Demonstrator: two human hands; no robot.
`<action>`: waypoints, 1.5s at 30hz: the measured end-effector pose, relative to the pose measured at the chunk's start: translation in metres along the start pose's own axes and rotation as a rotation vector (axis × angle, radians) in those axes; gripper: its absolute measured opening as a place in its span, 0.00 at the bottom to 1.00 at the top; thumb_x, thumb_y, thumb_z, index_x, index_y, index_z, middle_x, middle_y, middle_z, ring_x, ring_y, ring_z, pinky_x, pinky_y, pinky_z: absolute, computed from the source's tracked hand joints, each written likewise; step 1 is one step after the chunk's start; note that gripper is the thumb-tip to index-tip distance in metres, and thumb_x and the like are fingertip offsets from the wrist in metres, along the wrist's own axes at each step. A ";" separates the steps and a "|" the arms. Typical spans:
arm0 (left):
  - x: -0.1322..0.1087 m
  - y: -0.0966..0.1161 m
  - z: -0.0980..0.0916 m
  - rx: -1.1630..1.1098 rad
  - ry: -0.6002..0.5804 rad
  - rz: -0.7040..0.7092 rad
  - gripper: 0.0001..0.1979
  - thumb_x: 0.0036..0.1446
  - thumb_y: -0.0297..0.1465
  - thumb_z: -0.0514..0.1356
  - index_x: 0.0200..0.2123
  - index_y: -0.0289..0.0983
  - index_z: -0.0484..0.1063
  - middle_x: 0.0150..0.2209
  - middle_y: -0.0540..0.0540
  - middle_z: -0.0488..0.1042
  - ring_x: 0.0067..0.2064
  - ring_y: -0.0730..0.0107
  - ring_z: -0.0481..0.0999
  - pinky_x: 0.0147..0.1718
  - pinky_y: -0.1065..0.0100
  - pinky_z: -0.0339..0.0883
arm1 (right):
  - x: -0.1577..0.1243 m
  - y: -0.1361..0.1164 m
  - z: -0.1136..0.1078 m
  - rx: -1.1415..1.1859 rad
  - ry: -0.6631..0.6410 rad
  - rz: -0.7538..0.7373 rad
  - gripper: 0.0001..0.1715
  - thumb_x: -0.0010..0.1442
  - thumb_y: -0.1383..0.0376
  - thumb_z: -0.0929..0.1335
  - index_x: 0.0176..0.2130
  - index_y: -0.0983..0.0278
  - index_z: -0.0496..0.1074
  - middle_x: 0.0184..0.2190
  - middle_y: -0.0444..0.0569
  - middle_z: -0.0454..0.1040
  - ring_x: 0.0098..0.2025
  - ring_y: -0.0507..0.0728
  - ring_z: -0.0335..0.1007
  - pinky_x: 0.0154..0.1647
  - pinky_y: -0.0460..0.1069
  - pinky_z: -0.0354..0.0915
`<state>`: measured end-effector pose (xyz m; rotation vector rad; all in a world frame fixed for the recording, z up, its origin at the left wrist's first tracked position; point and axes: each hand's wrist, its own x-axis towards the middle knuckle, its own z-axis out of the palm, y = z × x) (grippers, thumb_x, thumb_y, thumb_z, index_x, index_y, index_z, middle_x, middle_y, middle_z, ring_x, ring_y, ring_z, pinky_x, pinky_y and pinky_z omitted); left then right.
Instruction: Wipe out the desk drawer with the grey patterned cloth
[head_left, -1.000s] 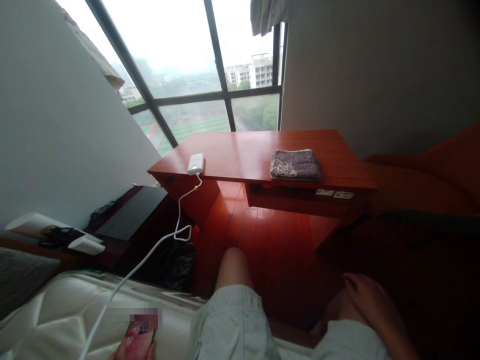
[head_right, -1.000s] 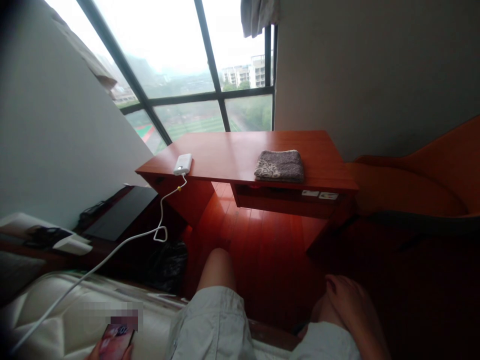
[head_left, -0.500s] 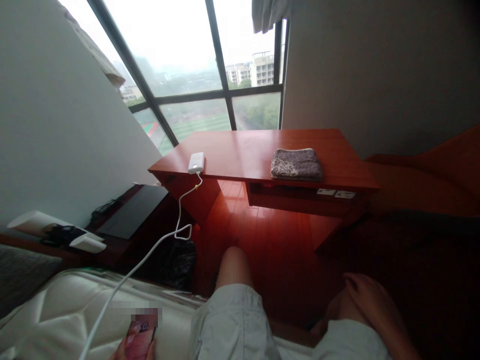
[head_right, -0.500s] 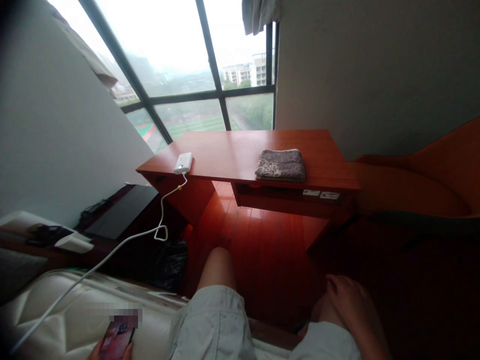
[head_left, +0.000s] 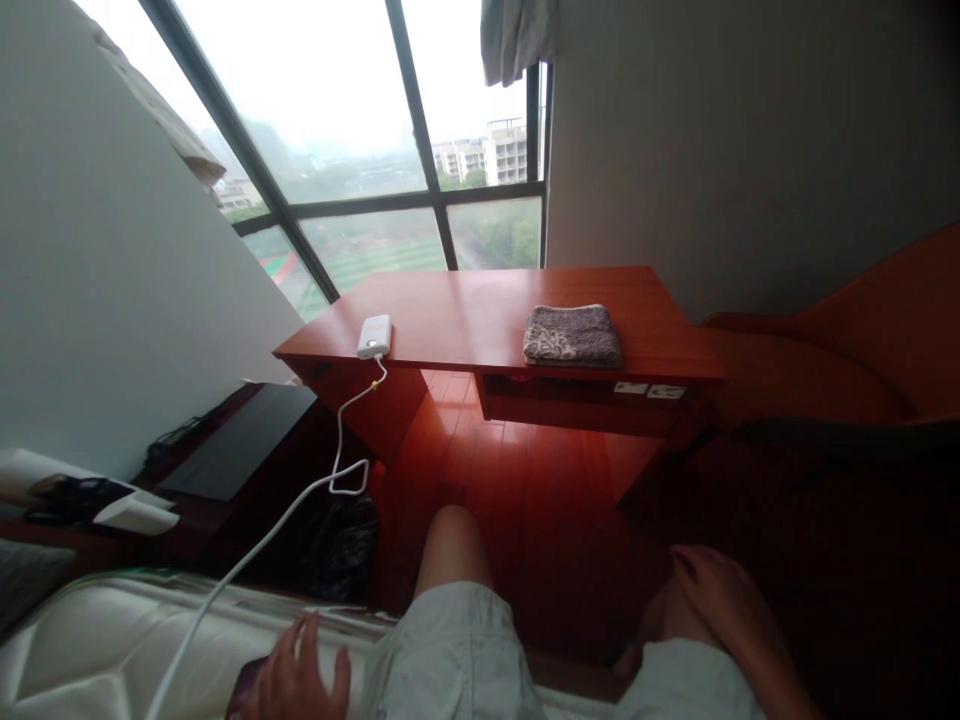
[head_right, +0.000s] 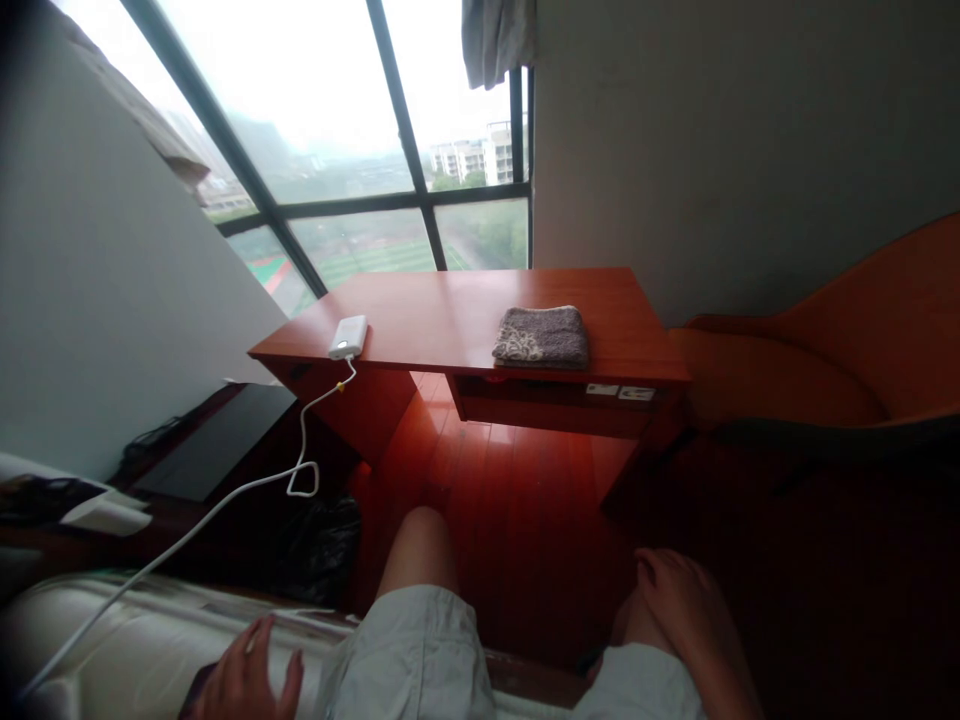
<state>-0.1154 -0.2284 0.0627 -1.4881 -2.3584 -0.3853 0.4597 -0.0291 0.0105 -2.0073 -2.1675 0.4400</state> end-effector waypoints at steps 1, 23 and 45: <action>0.011 0.017 0.007 -0.096 -0.025 0.063 0.23 0.59 0.40 0.52 0.52 0.33 0.71 0.53 0.30 0.73 0.54 0.43 0.73 0.53 0.46 0.67 | 0.000 -0.001 -0.001 0.001 0.006 0.001 0.24 0.62 0.60 0.58 0.47 0.62 0.78 0.49 0.53 0.81 0.50 0.62 0.76 0.59 0.58 0.65; 0.104 0.251 0.059 0.011 -0.746 0.548 0.15 0.60 0.26 0.53 0.44 0.36 0.78 0.44 0.36 0.81 0.49 0.49 0.78 0.56 0.50 0.59 | 0.001 -0.021 -0.012 0.054 0.036 0.073 0.24 0.62 0.63 0.58 0.45 0.62 0.79 0.48 0.52 0.81 0.50 0.62 0.76 0.59 0.58 0.65; 0.113 0.242 0.053 -0.035 -0.742 0.433 0.16 0.63 0.30 0.50 0.39 0.39 0.79 0.42 0.39 0.82 0.44 0.55 0.80 0.43 0.60 0.63 | 0.001 -0.014 -0.004 0.053 0.040 0.064 0.24 0.63 0.63 0.57 0.45 0.61 0.79 0.48 0.52 0.82 0.51 0.61 0.76 0.59 0.57 0.64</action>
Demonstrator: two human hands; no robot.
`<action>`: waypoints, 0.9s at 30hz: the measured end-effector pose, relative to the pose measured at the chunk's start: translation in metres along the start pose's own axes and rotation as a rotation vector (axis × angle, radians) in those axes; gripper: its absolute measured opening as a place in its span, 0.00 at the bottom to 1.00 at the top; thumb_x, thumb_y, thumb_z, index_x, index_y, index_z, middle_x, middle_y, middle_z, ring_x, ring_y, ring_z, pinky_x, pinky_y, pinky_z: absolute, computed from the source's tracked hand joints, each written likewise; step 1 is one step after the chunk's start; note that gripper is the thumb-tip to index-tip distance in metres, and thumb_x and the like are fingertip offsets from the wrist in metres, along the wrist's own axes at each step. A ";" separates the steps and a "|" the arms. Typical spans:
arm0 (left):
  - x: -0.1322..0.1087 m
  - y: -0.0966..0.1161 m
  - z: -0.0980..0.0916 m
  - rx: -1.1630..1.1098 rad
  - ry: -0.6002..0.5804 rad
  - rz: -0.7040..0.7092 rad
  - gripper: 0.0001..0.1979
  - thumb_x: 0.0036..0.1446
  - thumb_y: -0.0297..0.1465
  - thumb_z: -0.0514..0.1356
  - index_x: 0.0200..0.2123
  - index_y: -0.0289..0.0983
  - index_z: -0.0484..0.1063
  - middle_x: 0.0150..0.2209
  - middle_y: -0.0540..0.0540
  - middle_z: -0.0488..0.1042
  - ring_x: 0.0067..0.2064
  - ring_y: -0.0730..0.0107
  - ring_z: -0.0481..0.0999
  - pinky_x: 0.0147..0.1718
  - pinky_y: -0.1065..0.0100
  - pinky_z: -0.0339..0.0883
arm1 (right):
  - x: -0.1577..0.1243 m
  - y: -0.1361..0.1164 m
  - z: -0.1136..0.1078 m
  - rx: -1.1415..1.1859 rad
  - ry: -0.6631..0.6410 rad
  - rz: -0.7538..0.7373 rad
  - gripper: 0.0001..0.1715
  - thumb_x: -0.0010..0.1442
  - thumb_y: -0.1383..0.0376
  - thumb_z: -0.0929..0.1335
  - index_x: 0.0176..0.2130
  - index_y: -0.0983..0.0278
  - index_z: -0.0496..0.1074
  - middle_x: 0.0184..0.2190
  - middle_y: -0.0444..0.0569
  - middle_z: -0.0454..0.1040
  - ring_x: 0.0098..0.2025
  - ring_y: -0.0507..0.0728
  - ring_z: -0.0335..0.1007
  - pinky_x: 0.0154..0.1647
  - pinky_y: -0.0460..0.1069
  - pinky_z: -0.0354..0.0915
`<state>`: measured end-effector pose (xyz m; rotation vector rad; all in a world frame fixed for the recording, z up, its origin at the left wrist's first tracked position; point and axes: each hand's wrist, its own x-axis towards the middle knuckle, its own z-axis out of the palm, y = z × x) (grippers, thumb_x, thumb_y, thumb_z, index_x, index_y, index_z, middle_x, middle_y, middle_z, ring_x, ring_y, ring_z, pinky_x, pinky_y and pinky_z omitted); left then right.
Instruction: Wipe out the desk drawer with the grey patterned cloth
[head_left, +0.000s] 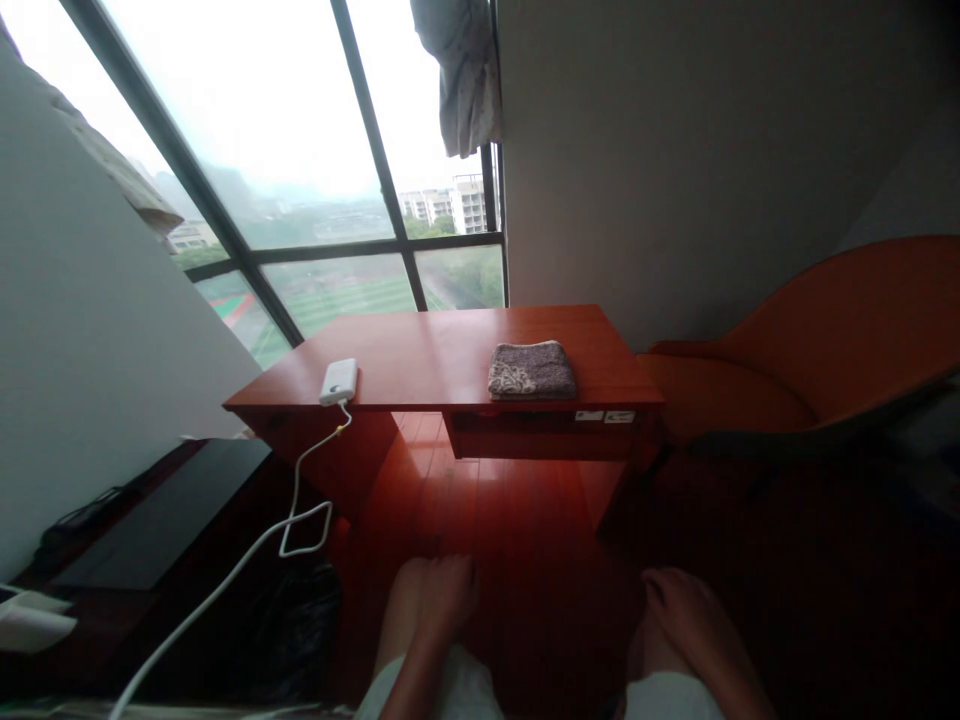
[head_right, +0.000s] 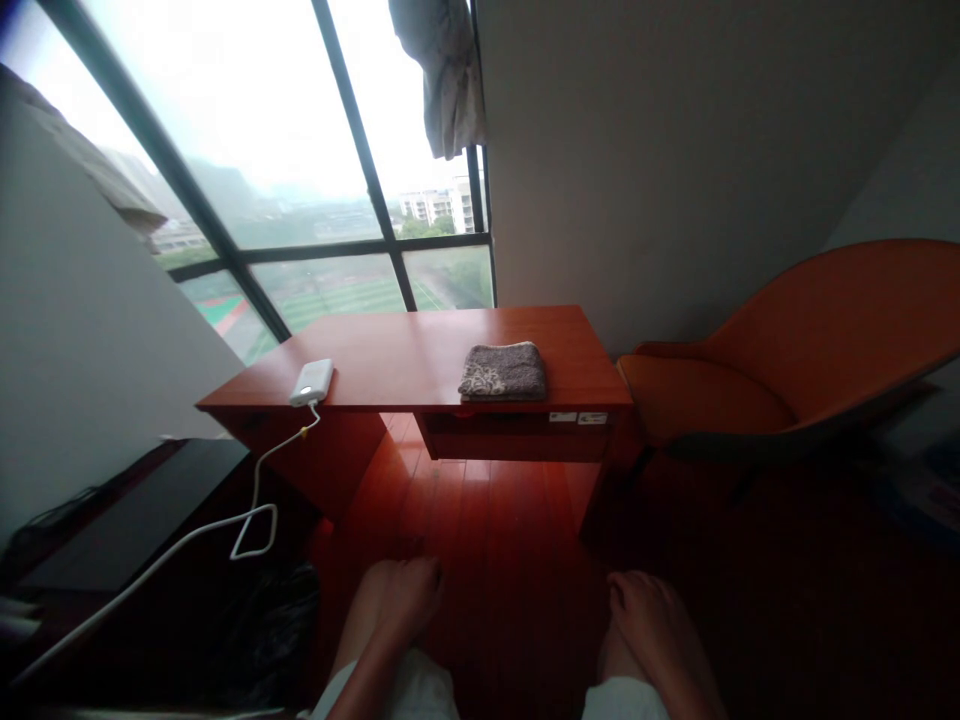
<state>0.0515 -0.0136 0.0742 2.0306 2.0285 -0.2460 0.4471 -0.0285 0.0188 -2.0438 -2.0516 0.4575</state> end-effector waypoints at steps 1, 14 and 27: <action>-0.001 0.001 -0.001 -0.023 0.000 0.000 0.17 0.64 0.31 0.49 0.38 0.39 0.79 0.41 0.39 0.82 0.43 0.56 0.80 0.41 0.61 0.63 | 0.000 0.000 0.000 -0.005 -0.004 -0.004 0.24 0.63 0.63 0.57 0.45 0.61 0.79 0.48 0.52 0.82 0.51 0.61 0.76 0.59 0.57 0.64; 0.000 -0.001 -0.001 -0.102 -0.003 0.026 0.17 0.66 0.33 0.48 0.38 0.41 0.78 0.41 0.42 0.83 0.42 0.61 0.81 0.38 0.65 0.61 | 0.000 0.005 0.005 -0.009 0.020 -0.008 0.24 0.62 0.63 0.58 0.46 0.60 0.79 0.48 0.51 0.81 0.52 0.61 0.75 0.60 0.57 0.63; -0.001 0.000 -0.006 -0.099 -0.023 0.027 0.16 0.66 0.34 0.48 0.39 0.41 0.77 0.41 0.43 0.83 0.43 0.60 0.81 0.38 0.66 0.61 | 0.002 0.008 0.008 0.000 -0.008 -0.007 0.25 0.63 0.63 0.57 0.47 0.62 0.79 0.49 0.53 0.81 0.52 0.61 0.75 0.60 0.58 0.63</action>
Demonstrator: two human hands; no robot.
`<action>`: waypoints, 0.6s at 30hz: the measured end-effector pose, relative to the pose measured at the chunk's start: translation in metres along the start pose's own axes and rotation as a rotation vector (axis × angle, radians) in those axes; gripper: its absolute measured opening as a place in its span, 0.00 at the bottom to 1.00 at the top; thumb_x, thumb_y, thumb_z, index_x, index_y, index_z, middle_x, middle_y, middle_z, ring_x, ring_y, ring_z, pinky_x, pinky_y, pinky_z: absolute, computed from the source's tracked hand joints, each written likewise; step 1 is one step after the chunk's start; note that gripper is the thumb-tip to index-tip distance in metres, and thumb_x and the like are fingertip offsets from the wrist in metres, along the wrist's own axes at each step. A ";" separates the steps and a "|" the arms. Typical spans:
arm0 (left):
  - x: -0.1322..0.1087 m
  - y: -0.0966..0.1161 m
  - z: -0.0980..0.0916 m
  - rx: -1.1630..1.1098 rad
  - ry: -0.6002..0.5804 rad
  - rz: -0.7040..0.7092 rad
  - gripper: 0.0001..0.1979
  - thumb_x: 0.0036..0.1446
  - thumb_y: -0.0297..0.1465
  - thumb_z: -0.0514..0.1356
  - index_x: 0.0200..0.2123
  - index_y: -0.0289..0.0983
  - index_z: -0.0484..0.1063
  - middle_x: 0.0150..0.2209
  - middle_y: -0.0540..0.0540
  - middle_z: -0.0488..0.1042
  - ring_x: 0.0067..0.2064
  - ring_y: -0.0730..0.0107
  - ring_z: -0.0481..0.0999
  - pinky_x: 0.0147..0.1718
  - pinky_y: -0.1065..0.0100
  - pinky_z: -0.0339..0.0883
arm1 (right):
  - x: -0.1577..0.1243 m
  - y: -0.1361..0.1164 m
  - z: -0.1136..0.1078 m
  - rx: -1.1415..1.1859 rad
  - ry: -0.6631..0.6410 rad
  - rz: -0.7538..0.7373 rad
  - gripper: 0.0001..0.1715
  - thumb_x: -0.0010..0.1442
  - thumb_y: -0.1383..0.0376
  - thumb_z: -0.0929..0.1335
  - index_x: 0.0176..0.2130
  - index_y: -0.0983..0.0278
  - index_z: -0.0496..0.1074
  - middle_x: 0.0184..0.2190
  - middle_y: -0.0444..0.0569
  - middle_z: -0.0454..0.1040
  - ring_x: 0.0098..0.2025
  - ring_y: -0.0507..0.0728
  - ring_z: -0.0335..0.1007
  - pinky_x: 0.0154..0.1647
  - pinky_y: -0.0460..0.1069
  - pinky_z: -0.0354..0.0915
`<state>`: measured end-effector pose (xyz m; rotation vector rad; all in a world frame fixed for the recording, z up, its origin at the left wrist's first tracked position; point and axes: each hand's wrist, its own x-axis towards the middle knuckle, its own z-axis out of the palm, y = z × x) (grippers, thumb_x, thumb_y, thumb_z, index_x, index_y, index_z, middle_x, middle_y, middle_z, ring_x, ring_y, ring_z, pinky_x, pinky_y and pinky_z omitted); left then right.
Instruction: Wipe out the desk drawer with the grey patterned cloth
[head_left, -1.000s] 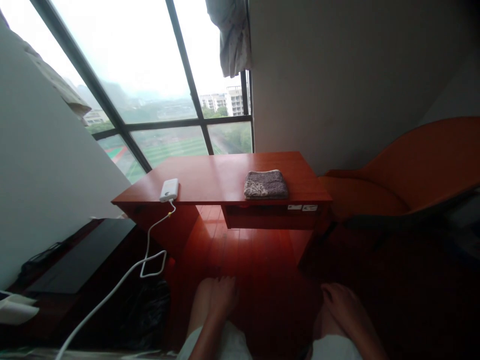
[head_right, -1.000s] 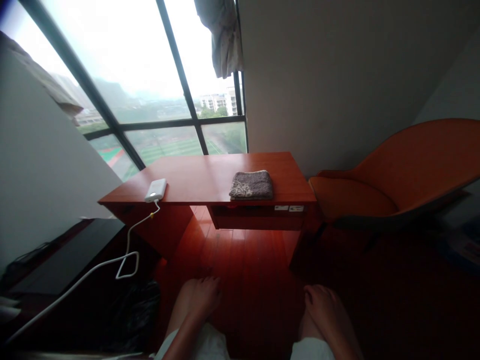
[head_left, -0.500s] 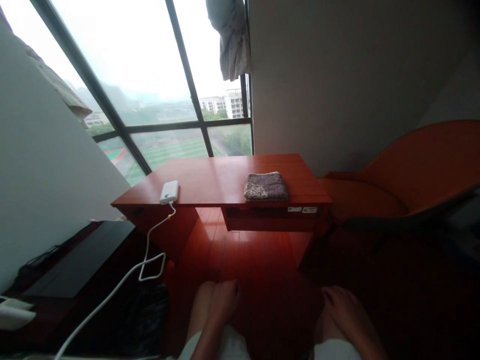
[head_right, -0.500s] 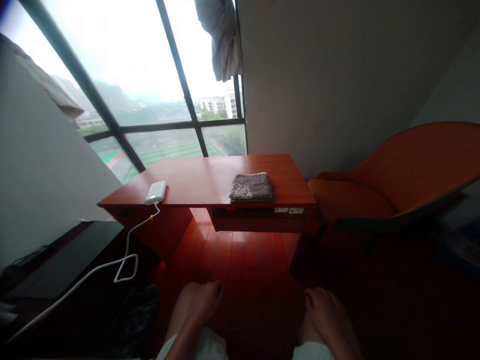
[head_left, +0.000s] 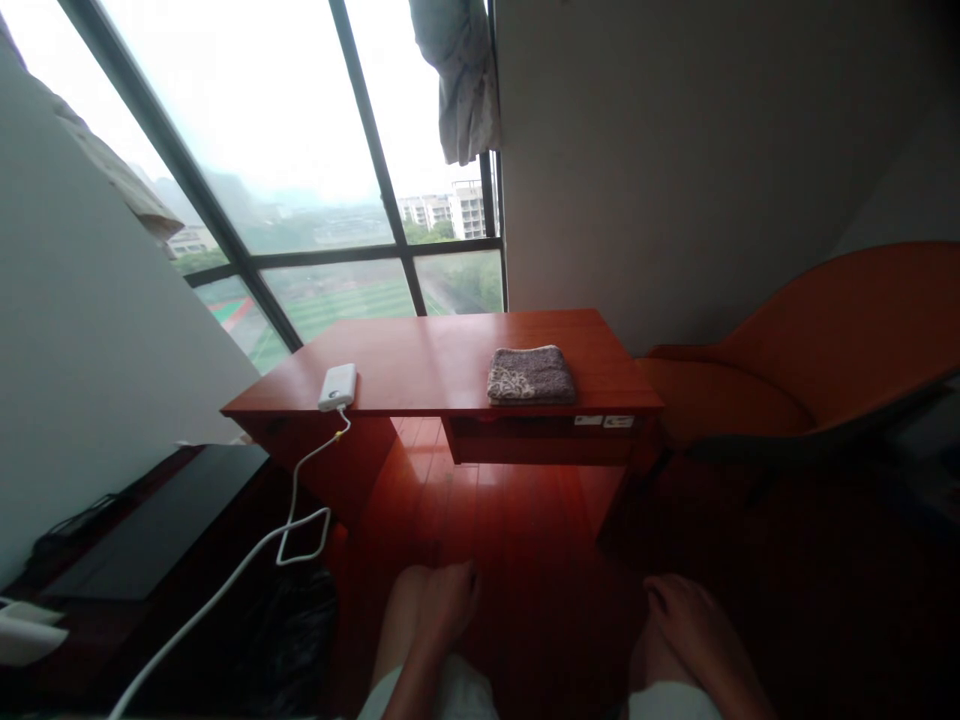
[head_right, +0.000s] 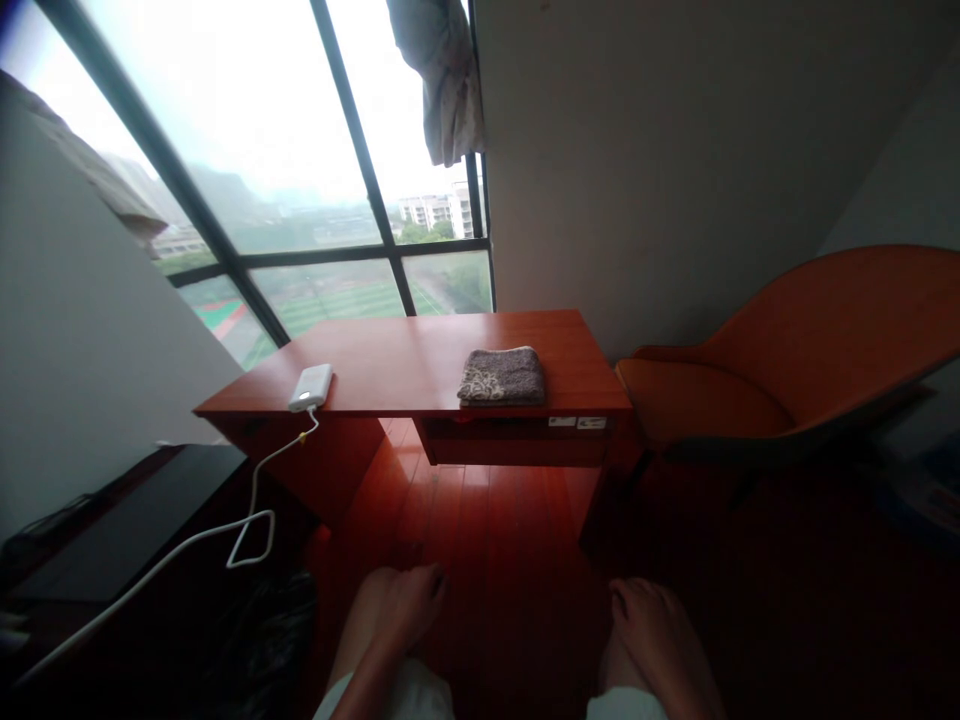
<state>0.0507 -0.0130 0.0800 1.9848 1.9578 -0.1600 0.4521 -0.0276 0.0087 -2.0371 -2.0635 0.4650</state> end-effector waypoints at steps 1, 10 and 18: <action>0.000 0.000 0.000 -0.002 -0.004 0.002 0.16 0.66 0.34 0.49 0.39 0.41 0.77 0.41 0.43 0.83 0.43 0.60 0.81 0.38 0.66 0.61 | 0.000 -0.001 -0.001 0.001 0.003 -0.002 0.25 0.63 0.63 0.57 0.47 0.62 0.79 0.49 0.52 0.81 0.52 0.61 0.75 0.60 0.58 0.63; -0.001 -0.001 0.000 -0.001 -0.004 0.011 0.17 0.66 0.33 0.48 0.39 0.40 0.78 0.41 0.42 0.82 0.43 0.60 0.81 0.38 0.66 0.61 | -0.001 0.001 0.000 0.014 0.012 -0.007 0.24 0.62 0.63 0.58 0.47 0.61 0.79 0.48 0.52 0.81 0.51 0.62 0.75 0.59 0.58 0.63; -0.001 0.000 -0.001 0.014 -0.001 0.001 0.18 0.66 0.34 0.48 0.39 0.41 0.78 0.41 0.42 0.83 0.43 0.60 0.81 0.38 0.66 0.62 | -0.001 -0.003 -0.004 0.004 0.017 0.002 0.24 0.62 0.64 0.58 0.45 0.60 0.80 0.48 0.52 0.82 0.50 0.61 0.77 0.58 0.57 0.64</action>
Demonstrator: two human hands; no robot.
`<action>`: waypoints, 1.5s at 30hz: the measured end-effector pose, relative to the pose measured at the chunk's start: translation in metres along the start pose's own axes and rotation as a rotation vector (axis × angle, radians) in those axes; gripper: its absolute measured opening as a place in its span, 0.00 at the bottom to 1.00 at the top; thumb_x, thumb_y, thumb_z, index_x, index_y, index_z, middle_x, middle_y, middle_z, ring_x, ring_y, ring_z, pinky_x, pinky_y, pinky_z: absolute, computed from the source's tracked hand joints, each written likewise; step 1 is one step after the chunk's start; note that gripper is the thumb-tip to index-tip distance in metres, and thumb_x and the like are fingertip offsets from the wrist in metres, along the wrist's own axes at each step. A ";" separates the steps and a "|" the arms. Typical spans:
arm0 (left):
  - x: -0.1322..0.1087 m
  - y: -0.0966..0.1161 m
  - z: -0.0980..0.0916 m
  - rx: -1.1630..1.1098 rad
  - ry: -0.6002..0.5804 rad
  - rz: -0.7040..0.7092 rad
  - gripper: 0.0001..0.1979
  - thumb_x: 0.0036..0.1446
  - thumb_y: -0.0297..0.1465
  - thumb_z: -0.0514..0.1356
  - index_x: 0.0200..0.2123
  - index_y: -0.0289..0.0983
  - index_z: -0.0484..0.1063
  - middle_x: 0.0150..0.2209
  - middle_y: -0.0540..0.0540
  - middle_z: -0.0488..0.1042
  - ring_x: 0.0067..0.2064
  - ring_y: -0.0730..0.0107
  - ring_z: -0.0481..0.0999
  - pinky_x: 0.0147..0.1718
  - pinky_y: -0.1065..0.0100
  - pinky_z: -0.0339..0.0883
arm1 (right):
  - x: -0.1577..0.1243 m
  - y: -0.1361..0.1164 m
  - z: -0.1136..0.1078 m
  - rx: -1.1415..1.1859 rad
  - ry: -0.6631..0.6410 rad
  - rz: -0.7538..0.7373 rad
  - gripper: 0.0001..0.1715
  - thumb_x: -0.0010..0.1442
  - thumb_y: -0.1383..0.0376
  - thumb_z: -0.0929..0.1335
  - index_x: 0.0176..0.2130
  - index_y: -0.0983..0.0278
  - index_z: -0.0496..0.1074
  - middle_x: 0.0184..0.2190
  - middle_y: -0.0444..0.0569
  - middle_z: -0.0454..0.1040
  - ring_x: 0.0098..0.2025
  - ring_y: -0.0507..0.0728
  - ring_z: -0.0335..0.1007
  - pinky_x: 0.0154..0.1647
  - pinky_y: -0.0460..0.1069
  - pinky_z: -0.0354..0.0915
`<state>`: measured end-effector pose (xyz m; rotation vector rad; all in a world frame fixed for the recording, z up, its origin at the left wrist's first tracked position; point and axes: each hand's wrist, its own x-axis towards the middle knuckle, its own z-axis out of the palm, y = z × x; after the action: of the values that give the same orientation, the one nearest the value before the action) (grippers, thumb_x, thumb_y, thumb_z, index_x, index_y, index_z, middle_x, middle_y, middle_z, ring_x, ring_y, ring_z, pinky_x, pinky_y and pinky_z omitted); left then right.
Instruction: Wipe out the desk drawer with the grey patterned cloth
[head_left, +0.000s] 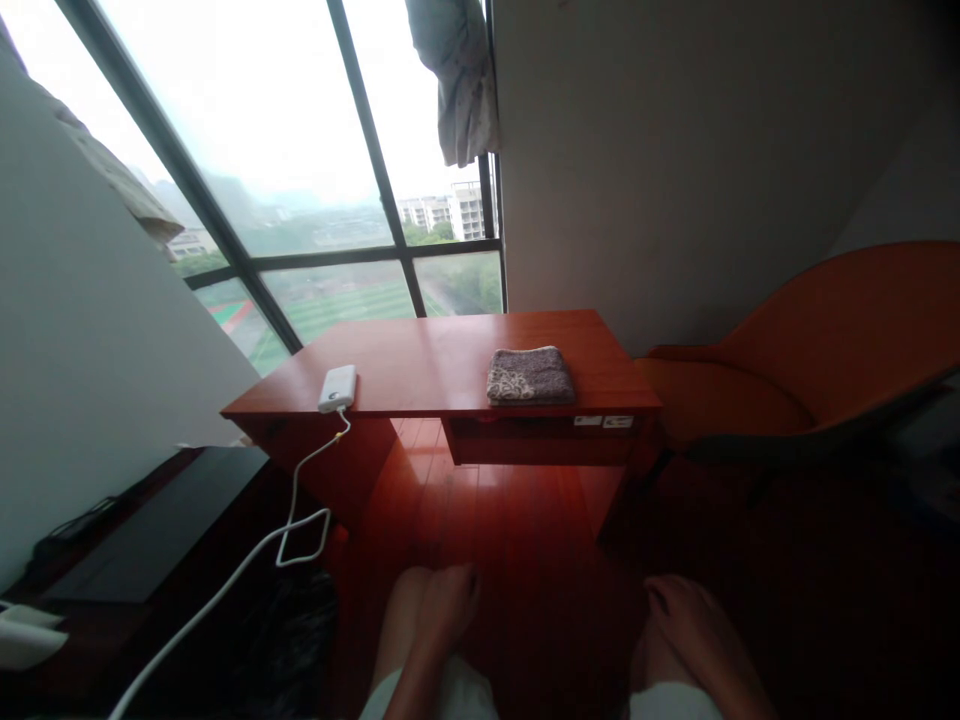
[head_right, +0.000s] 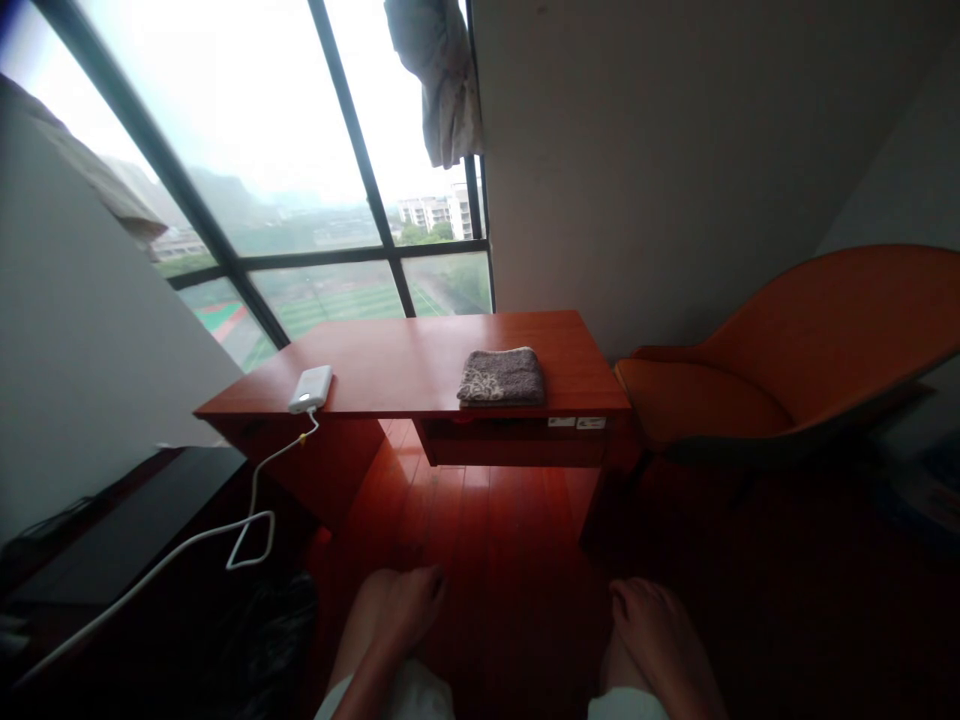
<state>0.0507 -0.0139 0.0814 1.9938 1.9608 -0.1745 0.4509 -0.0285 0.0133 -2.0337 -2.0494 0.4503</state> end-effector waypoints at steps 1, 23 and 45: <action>0.000 0.000 0.000 0.001 -0.002 -0.002 0.18 0.66 0.34 0.48 0.39 0.41 0.78 0.41 0.42 0.83 0.43 0.59 0.81 0.39 0.65 0.62 | 0.000 -0.001 -0.001 -0.003 -0.003 -0.002 0.24 0.62 0.64 0.58 0.46 0.60 0.80 0.48 0.51 0.82 0.50 0.61 0.77 0.58 0.57 0.64; 0.001 0.000 0.002 -0.010 -0.012 -0.002 0.16 0.66 0.34 0.49 0.39 0.41 0.77 0.42 0.42 0.82 0.44 0.60 0.81 0.39 0.66 0.62 | 0.003 0.006 0.011 -0.005 0.013 -0.015 0.24 0.62 0.64 0.58 0.46 0.61 0.79 0.48 0.52 0.82 0.50 0.61 0.76 0.59 0.58 0.63; 0.001 0.001 0.000 -0.014 -0.022 -0.005 0.16 0.66 0.34 0.49 0.39 0.41 0.78 0.41 0.41 0.82 0.43 0.59 0.81 0.39 0.66 0.62 | 0.000 0.002 0.004 -0.013 0.002 -0.004 0.25 0.62 0.63 0.58 0.46 0.62 0.79 0.47 0.53 0.82 0.50 0.62 0.76 0.58 0.58 0.63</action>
<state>0.0513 -0.0133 0.0816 1.9702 1.9479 -0.1825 0.4510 -0.0285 0.0091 -2.0356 -2.0604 0.4352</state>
